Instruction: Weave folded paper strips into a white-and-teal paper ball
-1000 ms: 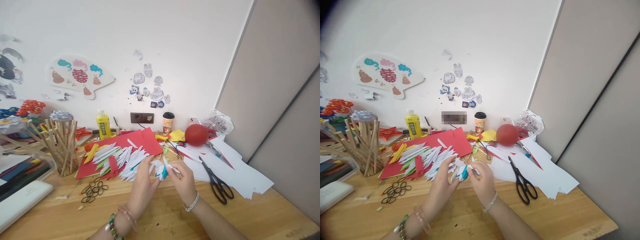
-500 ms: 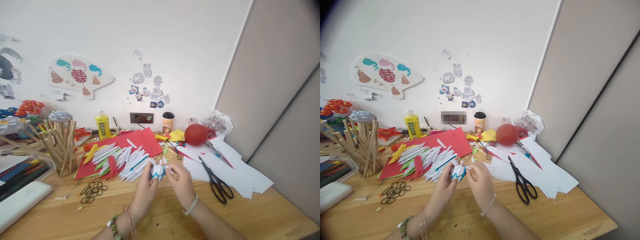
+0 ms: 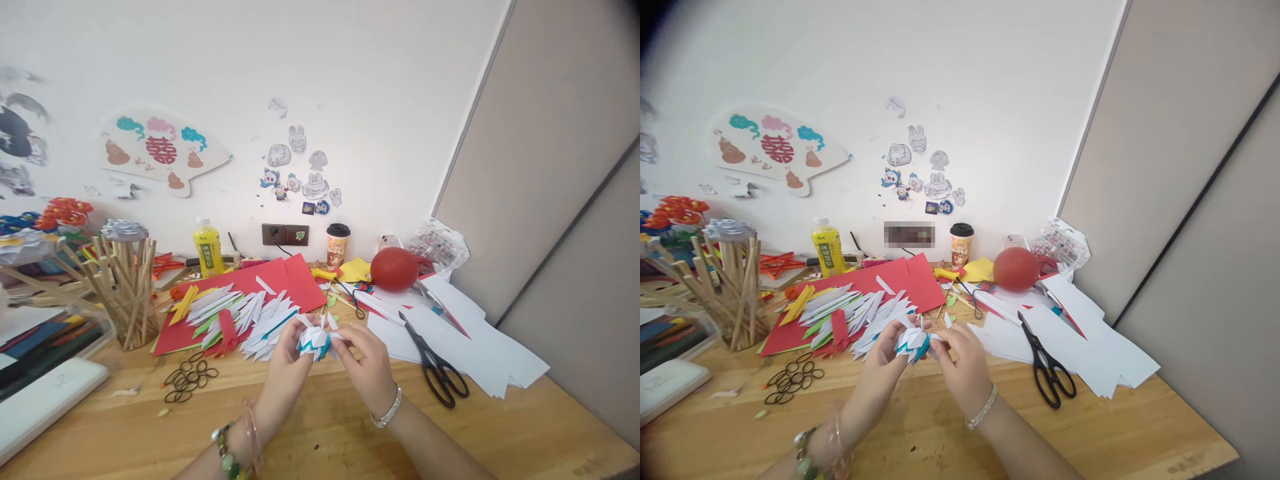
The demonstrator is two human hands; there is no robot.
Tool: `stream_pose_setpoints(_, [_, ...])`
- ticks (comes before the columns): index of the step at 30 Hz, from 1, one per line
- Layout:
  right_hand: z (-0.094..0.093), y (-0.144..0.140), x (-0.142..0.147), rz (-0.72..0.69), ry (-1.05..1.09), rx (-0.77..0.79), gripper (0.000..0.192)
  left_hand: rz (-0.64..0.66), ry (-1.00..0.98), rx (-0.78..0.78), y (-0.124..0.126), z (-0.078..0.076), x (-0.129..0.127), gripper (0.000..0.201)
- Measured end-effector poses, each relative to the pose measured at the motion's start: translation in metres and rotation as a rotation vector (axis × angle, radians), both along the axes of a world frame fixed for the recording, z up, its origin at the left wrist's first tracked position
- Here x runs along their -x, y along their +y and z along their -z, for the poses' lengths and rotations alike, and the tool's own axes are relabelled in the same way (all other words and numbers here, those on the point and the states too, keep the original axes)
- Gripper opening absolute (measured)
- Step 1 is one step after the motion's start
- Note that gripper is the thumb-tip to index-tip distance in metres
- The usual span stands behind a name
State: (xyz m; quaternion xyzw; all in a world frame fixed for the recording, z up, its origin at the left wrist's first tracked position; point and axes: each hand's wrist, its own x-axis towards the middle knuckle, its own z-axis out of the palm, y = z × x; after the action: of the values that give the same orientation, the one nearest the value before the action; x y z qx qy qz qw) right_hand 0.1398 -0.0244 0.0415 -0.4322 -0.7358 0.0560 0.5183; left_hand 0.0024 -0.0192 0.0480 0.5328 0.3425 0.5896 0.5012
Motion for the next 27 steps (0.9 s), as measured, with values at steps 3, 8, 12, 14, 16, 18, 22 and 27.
stream_pose_setpoints(3, [0.001, -0.002, 0.002, 0.039, -0.033, -0.045, 0.018, 0.003, -0.019, -0.013, 0.0, -0.001, 0.0, 0.033])
stream_pose_setpoints(8, [0.0, -0.003, 0.002, 0.037, -0.07, -0.137, 0.017, -0.006, 0.003, -0.027, 0.0, -0.001, 0.0, 0.035])
stream_pose_setpoints(12, [0.001, -0.003, 0.003, 0.033, -0.107, -0.152, 0.019, -0.042, 0.02, -0.047, -0.001, -0.002, 0.0, 0.035])
stream_pose_setpoints(14, [0.002, -0.003, 0.002, 0.035, -0.11, -0.109, 0.018, -0.044, 0.053, -0.069, 0.0, -0.002, 0.001, 0.034])
stream_pose_setpoints(16, [0.001, -0.003, 0.002, 0.02, -0.053, -0.055, 0.016, -0.032, 0.099, -0.115, 0.001, 0.001, 0.003, 0.033])
stream_pose_setpoints(18, [-0.002, -0.002, 0.001, -0.017, 0.042, -0.007, 0.017, 0.007, 0.134, -0.176, 0.003, 0.004, 0.004, 0.036])
stream_pose_setpoints(22, [-0.008, 0.0, -0.003, -0.118, 0.118, 0.029, 0.016, 0.076, 0.154, -0.215, 0.004, 0.011, 0.004, 0.046])
stream_pose_setpoints(27, [-0.007, 0.001, -0.006, -0.074, 0.126, -0.022, 0.008, 0.086, 0.146, -0.232, 0.004, 0.011, 0.003, 0.044])
